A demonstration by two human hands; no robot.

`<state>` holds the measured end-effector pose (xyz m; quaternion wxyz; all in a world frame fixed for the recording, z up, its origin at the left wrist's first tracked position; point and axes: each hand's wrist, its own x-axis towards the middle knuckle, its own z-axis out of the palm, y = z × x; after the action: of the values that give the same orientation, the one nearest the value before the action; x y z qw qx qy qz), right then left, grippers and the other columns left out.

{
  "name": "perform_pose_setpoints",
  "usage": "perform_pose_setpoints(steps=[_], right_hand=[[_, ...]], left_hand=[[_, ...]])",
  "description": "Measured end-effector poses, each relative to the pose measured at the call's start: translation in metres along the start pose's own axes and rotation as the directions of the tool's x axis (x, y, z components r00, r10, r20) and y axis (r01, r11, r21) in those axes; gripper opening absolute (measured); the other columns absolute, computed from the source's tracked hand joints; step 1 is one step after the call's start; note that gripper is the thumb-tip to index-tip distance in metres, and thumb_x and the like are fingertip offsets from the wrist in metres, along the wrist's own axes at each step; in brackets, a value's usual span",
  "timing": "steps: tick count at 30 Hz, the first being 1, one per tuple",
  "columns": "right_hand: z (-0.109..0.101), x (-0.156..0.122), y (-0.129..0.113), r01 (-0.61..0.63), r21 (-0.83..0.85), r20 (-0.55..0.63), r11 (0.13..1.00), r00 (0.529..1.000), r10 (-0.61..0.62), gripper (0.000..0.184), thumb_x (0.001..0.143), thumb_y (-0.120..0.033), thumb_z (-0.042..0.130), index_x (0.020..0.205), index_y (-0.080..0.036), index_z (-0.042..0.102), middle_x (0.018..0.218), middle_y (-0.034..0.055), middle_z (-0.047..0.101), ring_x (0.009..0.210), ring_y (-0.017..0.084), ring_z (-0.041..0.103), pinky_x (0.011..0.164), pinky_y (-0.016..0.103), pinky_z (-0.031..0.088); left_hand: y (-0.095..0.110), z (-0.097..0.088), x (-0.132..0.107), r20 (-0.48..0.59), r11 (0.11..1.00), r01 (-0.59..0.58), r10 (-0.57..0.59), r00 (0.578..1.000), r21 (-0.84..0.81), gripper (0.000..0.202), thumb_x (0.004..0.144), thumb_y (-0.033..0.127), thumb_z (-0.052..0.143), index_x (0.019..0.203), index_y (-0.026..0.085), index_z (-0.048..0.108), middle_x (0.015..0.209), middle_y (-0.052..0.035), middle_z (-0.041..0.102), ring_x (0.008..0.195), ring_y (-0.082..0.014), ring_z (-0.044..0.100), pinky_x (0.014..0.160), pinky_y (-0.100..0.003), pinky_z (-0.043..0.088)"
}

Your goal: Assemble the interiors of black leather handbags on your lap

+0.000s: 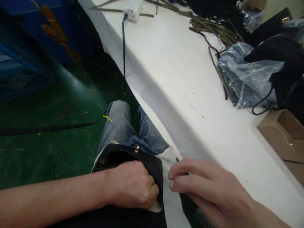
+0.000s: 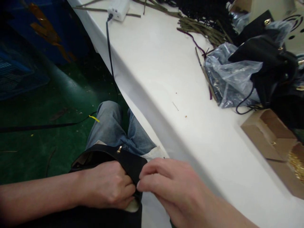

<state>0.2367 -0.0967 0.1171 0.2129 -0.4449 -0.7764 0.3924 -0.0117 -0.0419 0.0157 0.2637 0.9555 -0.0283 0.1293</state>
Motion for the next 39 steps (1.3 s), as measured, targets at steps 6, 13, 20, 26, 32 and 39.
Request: perform_pose_setpoints(steps=[6,13,20,26,32,39], right_hand=[[0.017,0.010,0.011,0.092,0.011,0.292,0.996,0.952,-0.091,0.034,0.097,0.000,0.053,0.121,-0.022,0.063,0.138,0.0091,0.079,0.106,0.018,0.077,0.092,0.029,0.056],[0.020,0.038,0.021,0.223,-0.018,0.393,0.975,0.898,-0.198,0.026,0.100,-0.006,0.056,0.122,-0.017,0.062,0.138,0.0122,0.078,0.087,0.019,0.071,0.075,0.032,0.051],[0.015,0.062,0.006,0.208,-0.357,0.519,0.911,0.855,0.008,0.010,0.104,-0.010,0.063,0.109,-0.017,0.068,0.095,0.0066,0.077,0.073,0.022,0.069,0.057,0.034,0.038],[0.032,0.055,0.018,-0.070,-0.536,0.459,0.841,0.812,0.360,0.018,0.089,-0.002,0.072,0.084,-0.018,0.078,0.069,0.0058,0.074,0.058,0.019,0.064,0.057,0.031,0.036],[0.038,0.052,0.029,-0.204,-0.497,0.500,0.844,0.727,0.470,0.013,0.080,-0.010,0.077,0.073,-0.019,0.082,0.068,0.0057,0.077,0.060,0.019,0.066,0.056,0.031,0.033],[0.021,0.041,0.033,-0.415,-0.189,0.446,0.890,0.771,0.455,0.026,0.084,-0.006,0.070,0.095,-0.023,0.085,0.082,0.0001,0.082,0.074,0.017,0.072,0.065,0.025,0.044]], left_hand=[[0.005,0.009,-0.011,0.043,0.999,-0.011,0.009,0.999,0.047,0.021,0.103,0.024,0.070,0.085,0.022,0.060,0.058,0.0035,0.060,0.044,-0.0175,0.056,0.036,-0.039,0.018],[0.012,0.017,-0.013,0.090,0.999,-0.034,0.033,0.995,0.010,0.011,0.099,0.014,0.072,0.089,0.018,0.069,0.086,-0.0052,0.077,0.083,-0.0234,0.075,0.064,-0.037,0.055],[0.013,0.006,0.003,0.147,0.997,-0.051,0.042,0.988,0.061,0.005,0.090,0.016,0.077,0.088,0.015,0.072,0.079,-0.0058,0.074,0.073,-0.0253,0.071,0.057,-0.043,0.052],[0.011,0.010,0.015,0.156,0.999,-0.030,0.026,0.987,0.027,0.007,0.089,0.015,0.077,0.091,0.016,0.070,0.073,-0.0026,0.070,0.063,-0.0234,0.068,0.045,-0.042,0.041],[0.010,0.019,0.017,0.032,0.996,0.064,-0.066,0.997,0.064,0.007,0.096,0.017,0.072,0.093,0.017,0.066,0.079,-0.0040,0.071,0.063,-0.0236,0.065,0.048,-0.043,0.042],[0.009,0.035,0.012,-0.107,0.999,0.036,-0.032,0.994,0.029,0.016,0.106,0.018,0.064,0.090,0.019,0.064,0.079,-0.0007,0.067,0.066,-0.0207,0.063,0.057,-0.041,0.045]])
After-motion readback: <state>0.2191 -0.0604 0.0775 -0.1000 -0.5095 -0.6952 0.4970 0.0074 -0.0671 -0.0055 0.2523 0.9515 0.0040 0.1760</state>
